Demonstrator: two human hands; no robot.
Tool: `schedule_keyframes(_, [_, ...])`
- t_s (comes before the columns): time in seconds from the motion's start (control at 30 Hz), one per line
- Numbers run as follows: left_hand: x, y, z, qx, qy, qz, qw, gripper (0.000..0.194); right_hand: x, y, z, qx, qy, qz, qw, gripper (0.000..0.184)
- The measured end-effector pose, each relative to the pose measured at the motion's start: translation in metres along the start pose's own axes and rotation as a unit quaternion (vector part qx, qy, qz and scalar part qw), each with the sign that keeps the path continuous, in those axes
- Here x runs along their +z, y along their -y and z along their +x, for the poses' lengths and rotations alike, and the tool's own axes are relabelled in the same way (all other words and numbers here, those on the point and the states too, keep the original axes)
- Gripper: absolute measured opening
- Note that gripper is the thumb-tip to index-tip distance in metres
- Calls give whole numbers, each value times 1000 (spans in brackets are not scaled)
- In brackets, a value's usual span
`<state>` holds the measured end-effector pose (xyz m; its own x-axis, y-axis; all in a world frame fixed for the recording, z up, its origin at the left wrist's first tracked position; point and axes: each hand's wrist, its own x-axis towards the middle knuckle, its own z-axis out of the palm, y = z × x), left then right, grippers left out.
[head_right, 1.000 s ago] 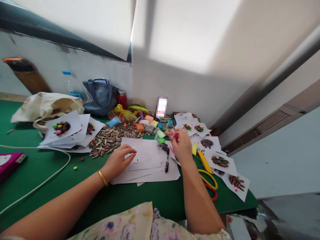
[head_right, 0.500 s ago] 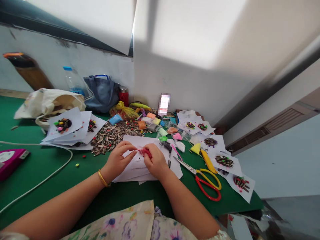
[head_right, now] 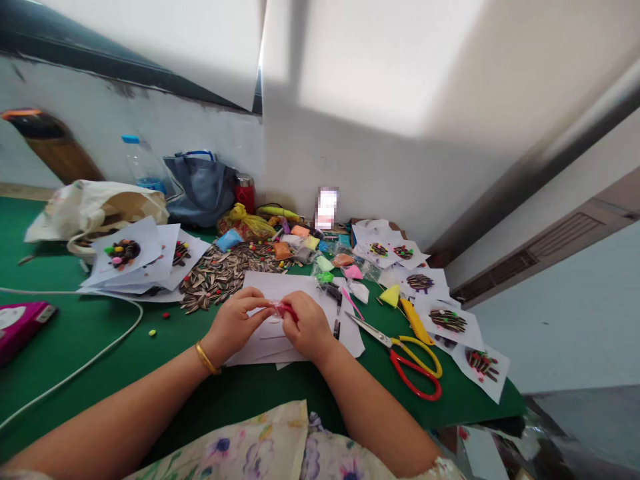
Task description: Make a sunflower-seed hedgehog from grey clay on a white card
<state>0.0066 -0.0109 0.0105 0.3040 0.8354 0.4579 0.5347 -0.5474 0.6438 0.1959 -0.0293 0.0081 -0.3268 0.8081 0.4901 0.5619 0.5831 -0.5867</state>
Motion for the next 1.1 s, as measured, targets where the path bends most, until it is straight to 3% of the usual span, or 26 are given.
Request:
schedule_keyframes(0.3, [-1,3,0,68,-41,83,993,15,1,-1,0,1,-9,-12,1000,18])
schedule_keyframes(0.53, [1,3,1,42,-28,35,998,9,1,-3,-1,6,-19,-20,1000,18])
schedule_keyframes(1.1, [0,3,1,26,-16,53,998,10,2,-6,-2,14,-22,-11,1000,18])
